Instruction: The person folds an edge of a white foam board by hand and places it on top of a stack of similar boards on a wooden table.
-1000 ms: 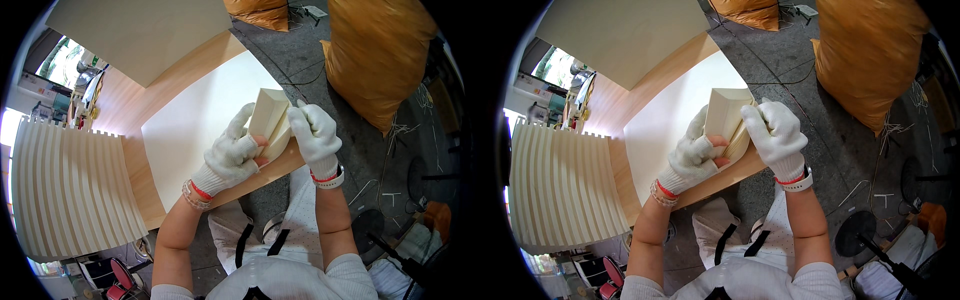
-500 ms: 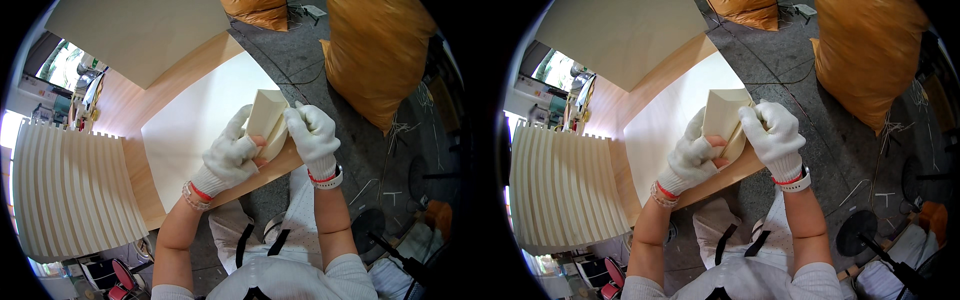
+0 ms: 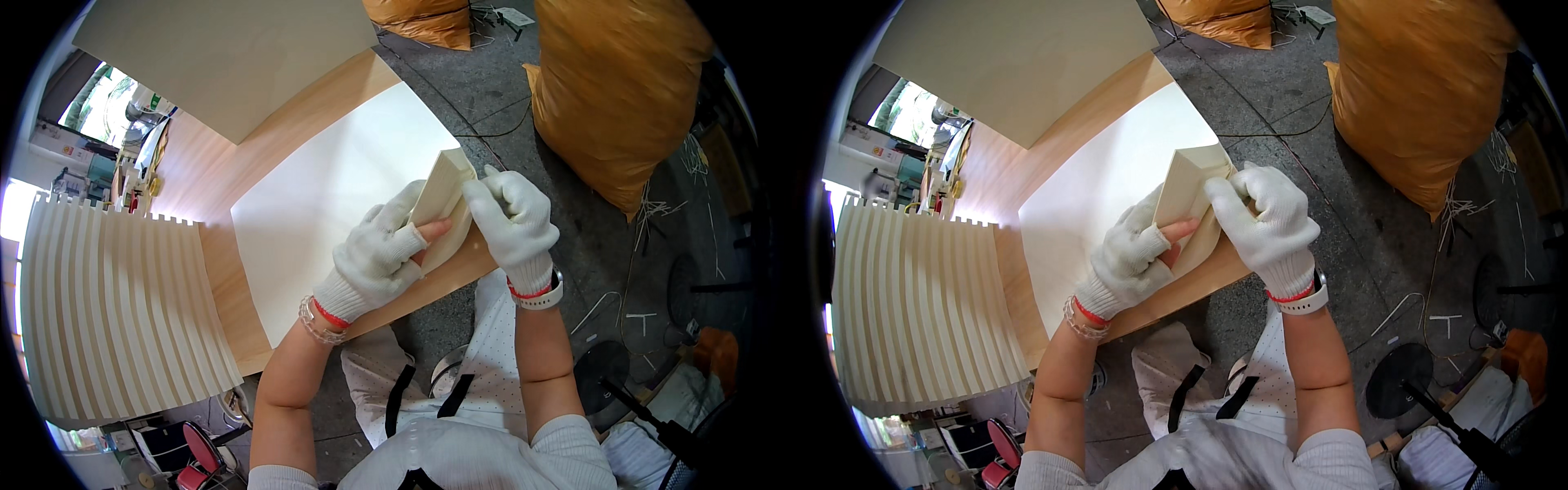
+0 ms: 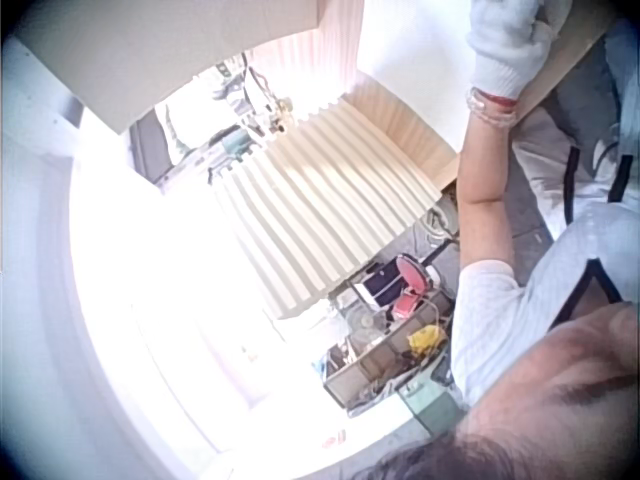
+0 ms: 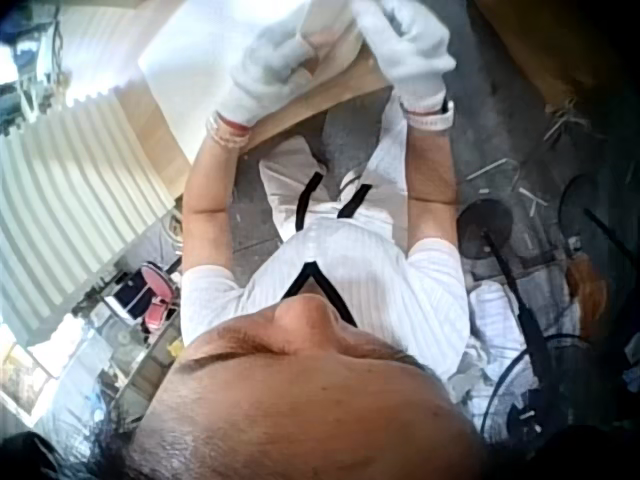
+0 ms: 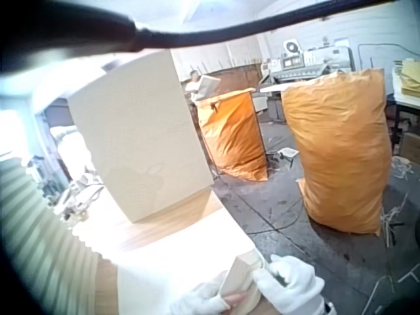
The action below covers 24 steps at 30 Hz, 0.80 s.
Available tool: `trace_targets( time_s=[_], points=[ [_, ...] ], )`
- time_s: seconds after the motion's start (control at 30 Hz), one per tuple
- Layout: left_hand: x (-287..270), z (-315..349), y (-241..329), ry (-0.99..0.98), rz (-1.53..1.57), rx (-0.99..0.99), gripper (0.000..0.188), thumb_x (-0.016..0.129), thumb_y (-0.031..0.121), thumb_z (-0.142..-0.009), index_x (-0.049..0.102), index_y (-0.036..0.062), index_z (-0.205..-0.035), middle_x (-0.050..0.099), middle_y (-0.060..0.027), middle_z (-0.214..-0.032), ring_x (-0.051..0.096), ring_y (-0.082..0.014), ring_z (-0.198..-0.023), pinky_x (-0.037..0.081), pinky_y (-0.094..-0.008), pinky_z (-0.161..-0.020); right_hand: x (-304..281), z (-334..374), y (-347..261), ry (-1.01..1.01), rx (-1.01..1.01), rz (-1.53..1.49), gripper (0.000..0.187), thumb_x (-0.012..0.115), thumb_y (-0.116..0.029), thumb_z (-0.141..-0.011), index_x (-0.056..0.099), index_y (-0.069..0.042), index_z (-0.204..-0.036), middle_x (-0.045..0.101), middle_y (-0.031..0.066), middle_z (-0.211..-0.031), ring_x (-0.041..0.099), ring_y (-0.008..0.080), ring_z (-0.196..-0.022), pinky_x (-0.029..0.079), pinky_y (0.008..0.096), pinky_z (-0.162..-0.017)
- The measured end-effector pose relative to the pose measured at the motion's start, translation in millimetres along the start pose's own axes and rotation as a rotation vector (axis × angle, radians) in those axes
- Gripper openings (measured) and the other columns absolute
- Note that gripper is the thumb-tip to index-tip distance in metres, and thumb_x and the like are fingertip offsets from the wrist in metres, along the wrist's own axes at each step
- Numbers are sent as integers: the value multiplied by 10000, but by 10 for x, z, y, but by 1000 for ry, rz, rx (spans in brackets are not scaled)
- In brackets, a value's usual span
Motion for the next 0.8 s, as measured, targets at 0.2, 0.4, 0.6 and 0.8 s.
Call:
trace_targets(
  time_s=[0.2, 0.4, 0.6, 0.8],
  points=[
    [-23, 3, 9, 69, 85, -89, 377, 822, 15, -684, 696, 88, -1032, 480, -248, -1495, 710, -359, -1006, 596, -391, -801, 15, 19, 57, 25, 171, -96, 249, 742, -98, -891, 615, -7, -696, 605, 49, -659, 571, 145, -610, 453, 327, -570],
    [-15, 12, -23, 9, 193, -178, 466, 881, 15, -670, 693, 135, -1079, 427, -276, -1533, 620, -399, -1237, 552, -386, -935, -4, 37, 79, 23, 95, -94, 224, 735, -109, -899, 634, -10, -725, 612, 55, -669, 588, 164, -618, 541, 360, -776],
    [-15, 33, -26, 78, 112, -95, 445, 799, -10, -660, 708, 107, -1080, 513, -222, -1456, 708, -295, -884, 591, -367, -751, -63, 44, -14, 1, -11, -40, 148, 734, -87, -882, 653, 10, -803, 638, 104, -778, 631, 259, -716, 548, 388, -801],
    [-26, 93, 185, 272, -172, 173, 755, 737, 19, -686, 549, 123, -1409, 658, -112, -1152, 668, -286, -779, 575, -361, -650, 236, 408, -303, -326, -412, 453, 175, 701, -70, -779, 689, -39, -951, 664, 136, -963, 663, 351, -910, 575, 412, -791]
  ],
)
Point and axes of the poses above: each hand's wrist, its own z-axis away from the middle knuckle, its own x-axis out of the palm, y = z × x, the point moved 6 cm from there along -z, towards the middle knuckle
